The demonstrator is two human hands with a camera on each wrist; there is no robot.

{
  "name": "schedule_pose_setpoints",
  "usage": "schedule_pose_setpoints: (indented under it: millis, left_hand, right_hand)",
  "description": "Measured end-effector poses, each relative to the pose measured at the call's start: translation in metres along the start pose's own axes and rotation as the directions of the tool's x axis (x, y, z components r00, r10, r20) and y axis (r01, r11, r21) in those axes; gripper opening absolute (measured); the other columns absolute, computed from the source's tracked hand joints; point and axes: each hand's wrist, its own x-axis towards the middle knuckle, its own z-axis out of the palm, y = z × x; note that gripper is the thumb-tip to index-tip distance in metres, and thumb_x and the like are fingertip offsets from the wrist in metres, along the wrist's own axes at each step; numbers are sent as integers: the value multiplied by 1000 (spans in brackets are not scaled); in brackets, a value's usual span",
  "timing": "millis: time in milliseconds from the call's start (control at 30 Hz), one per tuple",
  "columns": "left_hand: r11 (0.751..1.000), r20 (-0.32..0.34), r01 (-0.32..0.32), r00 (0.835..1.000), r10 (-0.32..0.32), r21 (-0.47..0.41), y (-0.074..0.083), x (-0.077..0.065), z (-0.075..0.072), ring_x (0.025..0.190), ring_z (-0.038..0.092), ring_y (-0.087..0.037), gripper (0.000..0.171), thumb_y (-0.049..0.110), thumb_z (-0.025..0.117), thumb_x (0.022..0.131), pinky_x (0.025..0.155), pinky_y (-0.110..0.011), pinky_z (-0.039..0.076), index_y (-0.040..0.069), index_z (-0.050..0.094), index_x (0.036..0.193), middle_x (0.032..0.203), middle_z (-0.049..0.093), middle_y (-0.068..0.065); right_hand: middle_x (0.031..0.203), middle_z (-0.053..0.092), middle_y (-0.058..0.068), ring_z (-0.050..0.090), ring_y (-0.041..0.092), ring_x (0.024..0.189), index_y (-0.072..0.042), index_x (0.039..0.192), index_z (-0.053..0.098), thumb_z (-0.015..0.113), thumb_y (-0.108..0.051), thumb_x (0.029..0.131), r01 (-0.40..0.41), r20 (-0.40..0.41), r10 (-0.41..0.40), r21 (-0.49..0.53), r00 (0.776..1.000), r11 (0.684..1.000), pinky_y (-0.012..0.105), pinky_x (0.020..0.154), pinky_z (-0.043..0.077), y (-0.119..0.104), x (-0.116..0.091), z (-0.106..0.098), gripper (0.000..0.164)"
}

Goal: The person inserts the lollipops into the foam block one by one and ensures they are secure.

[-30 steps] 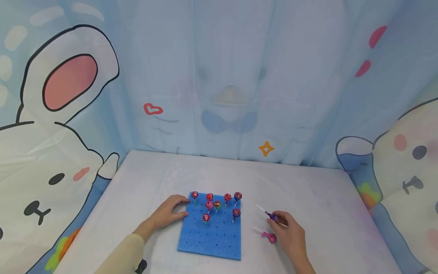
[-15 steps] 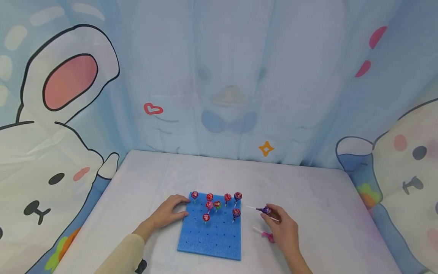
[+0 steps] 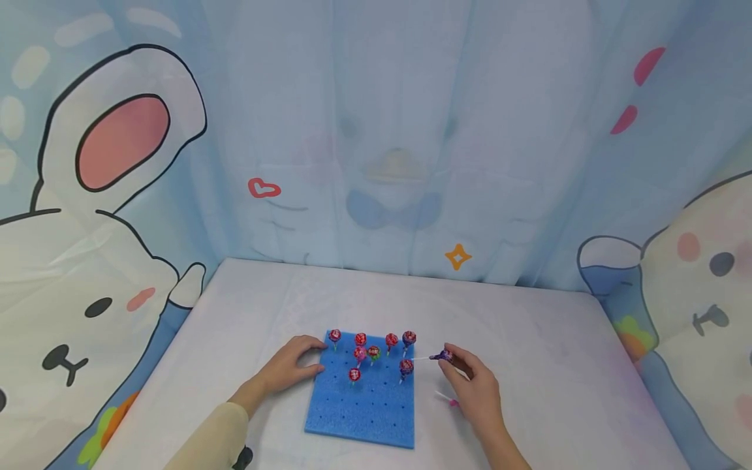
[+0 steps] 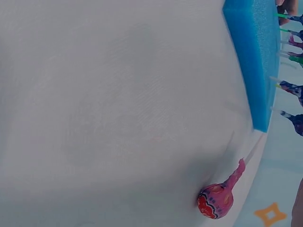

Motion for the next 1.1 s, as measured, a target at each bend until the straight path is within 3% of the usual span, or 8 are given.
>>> schedule_pose_setpoints:
  millis: [300,767,1100]
  left_hand:
    - [1000,-2,1,1000,-1,-6,1,0,-2,129,48,-18,43,36,67,92,109,-42,39,18,59,131,131,58,4]
    - [1000,2,5,1000,-5,-12,2,0,-1,129,48,-18,43,37,67,93,109,-43,39,18,59,130,130,58,5]
    - [1000,-2,-8,1000,8,-10,1,1,-1,129,48,-18,43,36,67,93,109,-42,39,18,59,130,130,58,5]
  right_hand:
    - [130,61,9,59,24,120,-12,131,56,69,-23,93,-8,-48,12,79,999,997,8,85,46,-7,-2,3,41]
    - [129,62,6,58,23,121,-13,129,60,69,-20,93,26,-69,-16,139,997,990,9,84,48,-23,-13,8,38]
    - [124,63,8,63,15,110,-11,127,61,70,-20,91,76,-48,-69,177,996,981,11,83,50,-35,-21,10,38]
